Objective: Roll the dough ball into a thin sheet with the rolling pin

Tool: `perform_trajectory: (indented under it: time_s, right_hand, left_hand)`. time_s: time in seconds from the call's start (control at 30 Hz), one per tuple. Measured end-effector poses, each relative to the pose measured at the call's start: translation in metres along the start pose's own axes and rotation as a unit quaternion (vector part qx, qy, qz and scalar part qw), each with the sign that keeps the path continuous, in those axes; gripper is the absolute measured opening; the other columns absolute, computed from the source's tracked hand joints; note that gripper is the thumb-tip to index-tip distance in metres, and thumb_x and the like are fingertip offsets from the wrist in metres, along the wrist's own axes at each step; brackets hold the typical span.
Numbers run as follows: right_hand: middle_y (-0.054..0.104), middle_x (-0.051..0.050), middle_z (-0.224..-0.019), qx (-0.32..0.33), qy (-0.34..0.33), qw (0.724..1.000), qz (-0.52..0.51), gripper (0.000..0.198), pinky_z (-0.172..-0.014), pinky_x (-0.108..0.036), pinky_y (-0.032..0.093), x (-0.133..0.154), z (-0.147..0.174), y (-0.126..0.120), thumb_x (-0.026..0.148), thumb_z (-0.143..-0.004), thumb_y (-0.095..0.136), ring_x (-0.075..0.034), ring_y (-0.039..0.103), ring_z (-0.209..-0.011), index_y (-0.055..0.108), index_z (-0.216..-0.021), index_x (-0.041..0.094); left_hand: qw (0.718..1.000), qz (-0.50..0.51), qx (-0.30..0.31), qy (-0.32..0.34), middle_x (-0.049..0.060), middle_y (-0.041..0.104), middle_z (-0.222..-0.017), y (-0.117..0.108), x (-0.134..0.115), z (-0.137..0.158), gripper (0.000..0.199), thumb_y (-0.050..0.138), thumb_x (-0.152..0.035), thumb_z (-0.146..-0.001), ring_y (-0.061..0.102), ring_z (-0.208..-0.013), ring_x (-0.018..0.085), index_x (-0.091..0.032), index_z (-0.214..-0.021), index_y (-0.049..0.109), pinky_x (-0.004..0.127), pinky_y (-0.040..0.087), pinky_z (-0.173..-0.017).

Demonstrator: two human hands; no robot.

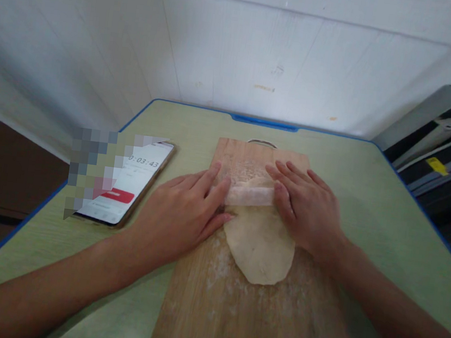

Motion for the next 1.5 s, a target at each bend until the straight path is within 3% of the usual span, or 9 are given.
perform_trajectory:
  time_s: [0.13, 0.33, 0.5, 0.6, 0.77, 0.93, 1.23, 1.37, 1.5]
  right_hand:
    - [0.053, -0.011, -0.141, 0.068, 0.022, 0.997, 0.003, 0.051, -0.109, -0.05, 0.031, -0.007, -0.039, 0.013, 0.025, -0.096, 0.021, -0.023, 0.046, -0.132, 0.053, -0.136, 0.017]
    - [0.045, -0.011, -0.147, 0.103, 0.017, 0.995, -0.012, 0.051, -0.108, -0.05, 0.032, -0.012, -0.076, 0.023, 0.033, -0.096, 0.027, -0.025, 0.042, -0.135, 0.047, -0.141, 0.017]
    - [0.053, -0.012, -0.141, 0.092, 0.014, 0.996, -0.001, 0.049, -0.104, -0.048, 0.038, -0.009, -0.059, 0.017, 0.028, -0.098, 0.023, -0.026, 0.049, -0.129, 0.056, -0.133, 0.017]
    - [0.056, -0.014, -0.138, 0.083, 0.001, 0.997, 0.01, 0.05, -0.108, -0.05, 0.032, -0.004, -0.033, 0.01, 0.025, -0.098, 0.021, -0.027, 0.046, -0.132, 0.059, -0.128, 0.013]
    - [0.053, -0.014, -0.14, 0.022, -0.017, 1.0, 0.005, 0.052, -0.109, -0.046, 0.033, 0.0, -0.006, 0.0, 0.026, -0.099, 0.019, -0.025, 0.045, -0.133, 0.054, -0.133, 0.009]
    - [0.054, -0.013, -0.139, 0.07, 0.004, 0.997, 0.018, 0.051, -0.109, -0.052, 0.03, -0.005, -0.035, 0.013, 0.024, -0.097, 0.02, -0.025, 0.046, -0.132, 0.058, -0.13, 0.014]
    - [0.044, -0.014, -0.148, 0.128, -0.007, 0.992, -0.001, 0.051, -0.11, -0.051, 0.029, -0.011, -0.095, 0.033, 0.034, -0.097, 0.027, -0.027, 0.037, -0.138, 0.046, -0.141, 0.016]
    - [0.048, -0.013, -0.145, 0.111, -0.012, 0.994, 0.003, 0.05, -0.108, -0.049, 0.034, -0.007, -0.084, 0.028, 0.029, -0.098, 0.023, -0.026, 0.042, -0.135, 0.049, -0.139, 0.015]
    - [0.052, -0.014, -0.142, 0.084, -0.016, 0.996, 0.014, 0.051, -0.107, -0.055, 0.031, -0.005, -0.045, 0.017, 0.025, -0.098, 0.021, -0.03, 0.042, -0.135, 0.055, -0.133, 0.013]
  left_hand:
    - [0.999, 0.009, 0.037, -0.03, 0.02, 0.059, -0.131, 0.001, 0.01, -0.006, 0.044, 0.042, -0.042, -0.096, 0.064, -0.108, 0.031, -0.01, -0.123, 0.053, 0.042, 0.054, -0.085]
    - [0.994, 0.011, 0.096, -0.053, 0.012, 0.069, -0.11, 0.005, 0.021, -0.012, 0.037, 0.036, -0.042, -0.098, 0.069, -0.087, 0.029, -0.016, -0.114, 0.055, 0.04, 0.055, -0.068]
    - [0.998, 0.001, 0.055, -0.04, 0.019, 0.063, -0.124, 0.003, 0.015, -0.009, 0.039, 0.039, -0.04, -0.097, 0.066, -0.102, 0.032, -0.011, -0.119, 0.054, 0.043, 0.055, -0.079]
    - [1.0, 0.005, 0.022, -0.022, 0.023, 0.059, -0.13, 0.0, 0.007, -0.005, 0.044, 0.044, -0.04, -0.095, 0.06, -0.115, 0.034, -0.007, -0.124, 0.052, 0.046, 0.054, -0.087]
    - [0.999, 0.019, 0.025, -0.021, 0.024, 0.061, -0.127, 0.0, 0.0, -0.002, 0.046, 0.048, -0.042, -0.094, 0.063, -0.11, 0.034, -0.007, -0.123, 0.054, 0.046, 0.055, -0.084]
    - [0.999, 0.015, 0.032, -0.025, 0.022, 0.06, -0.128, 0.002, 0.008, -0.007, 0.045, 0.045, -0.042, -0.095, 0.063, -0.109, 0.033, -0.008, -0.123, 0.052, 0.043, 0.055, -0.084]
    - [0.987, 0.05, 0.133, -0.07, 0.012, 0.067, -0.107, 0.012, 0.026, -0.014, 0.038, 0.03, -0.044, -0.099, 0.067, -0.088, 0.029, -0.015, -0.109, 0.053, 0.04, 0.054, -0.069]
    - [0.992, 0.042, 0.106, -0.062, 0.017, 0.063, -0.118, 0.011, 0.025, -0.011, 0.04, 0.033, -0.043, -0.099, 0.066, -0.099, 0.031, -0.012, -0.117, 0.051, 0.043, 0.055, -0.077]
    - [0.998, 0.012, 0.053, -0.027, 0.026, 0.058, -0.127, 0.002, 0.008, -0.005, 0.048, 0.049, -0.045, -0.094, 0.059, -0.115, 0.038, -0.006, -0.122, 0.052, 0.049, 0.051, -0.092]
Point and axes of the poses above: each hand's wrist, its own z-axis away from the middle knuckle, its own y-axis out of the palm, x = y × z, the point moved 6 cm from there along -z, towards the middle knuckle
